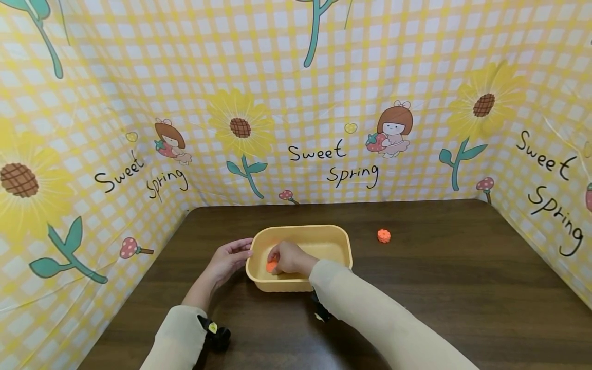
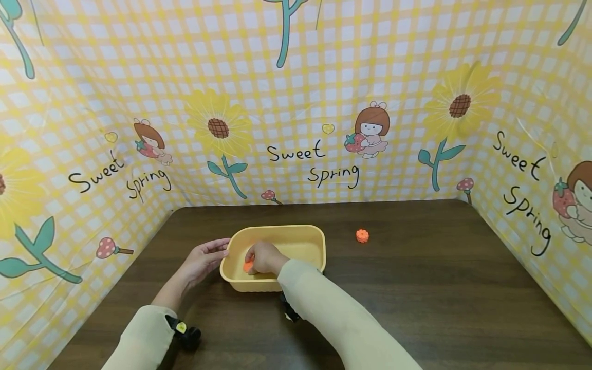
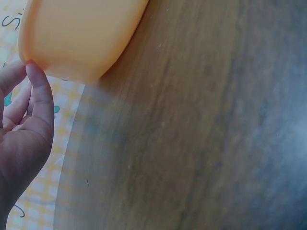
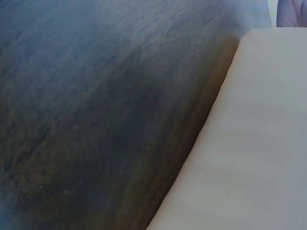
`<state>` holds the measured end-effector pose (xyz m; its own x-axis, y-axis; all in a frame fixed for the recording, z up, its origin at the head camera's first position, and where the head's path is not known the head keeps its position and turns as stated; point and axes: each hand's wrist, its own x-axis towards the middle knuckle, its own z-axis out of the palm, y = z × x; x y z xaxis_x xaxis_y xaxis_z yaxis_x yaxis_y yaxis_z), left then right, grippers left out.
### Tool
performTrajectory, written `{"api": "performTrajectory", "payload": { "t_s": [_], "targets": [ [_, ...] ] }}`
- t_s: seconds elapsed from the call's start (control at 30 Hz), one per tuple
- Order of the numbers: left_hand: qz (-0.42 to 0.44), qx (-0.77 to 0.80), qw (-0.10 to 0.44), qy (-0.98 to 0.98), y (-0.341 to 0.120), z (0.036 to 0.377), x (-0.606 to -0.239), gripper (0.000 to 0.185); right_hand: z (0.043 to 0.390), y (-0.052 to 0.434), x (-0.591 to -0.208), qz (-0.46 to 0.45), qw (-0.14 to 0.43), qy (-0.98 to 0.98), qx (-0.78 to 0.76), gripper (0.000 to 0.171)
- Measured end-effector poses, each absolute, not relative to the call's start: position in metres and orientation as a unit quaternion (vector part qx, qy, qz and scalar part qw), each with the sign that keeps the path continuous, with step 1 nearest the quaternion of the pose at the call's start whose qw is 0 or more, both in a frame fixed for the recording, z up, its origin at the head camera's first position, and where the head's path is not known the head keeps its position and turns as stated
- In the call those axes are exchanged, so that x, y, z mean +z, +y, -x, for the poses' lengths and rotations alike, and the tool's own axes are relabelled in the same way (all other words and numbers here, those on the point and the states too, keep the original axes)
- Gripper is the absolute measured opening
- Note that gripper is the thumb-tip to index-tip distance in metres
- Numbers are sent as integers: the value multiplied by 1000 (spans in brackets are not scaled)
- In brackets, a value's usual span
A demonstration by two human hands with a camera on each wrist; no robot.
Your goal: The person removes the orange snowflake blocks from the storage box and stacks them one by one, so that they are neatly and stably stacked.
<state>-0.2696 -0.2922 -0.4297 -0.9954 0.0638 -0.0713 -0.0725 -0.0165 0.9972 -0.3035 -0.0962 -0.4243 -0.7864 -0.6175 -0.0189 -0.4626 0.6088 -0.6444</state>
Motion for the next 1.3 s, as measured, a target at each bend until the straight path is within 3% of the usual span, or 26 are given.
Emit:
{"api": "performTrajectory", "payload": {
  "t_s": [0.8, 1.3],
  "targets": [
    [18, 711, 47, 701, -291, 269, -430, 47, 305, -88, -422, 318, 155, 866, -354, 19],
    [13, 719, 42, 694, -291, 270, -431, 49, 303, -66, -406, 370, 140, 837, -379, 30]
  ]
}}
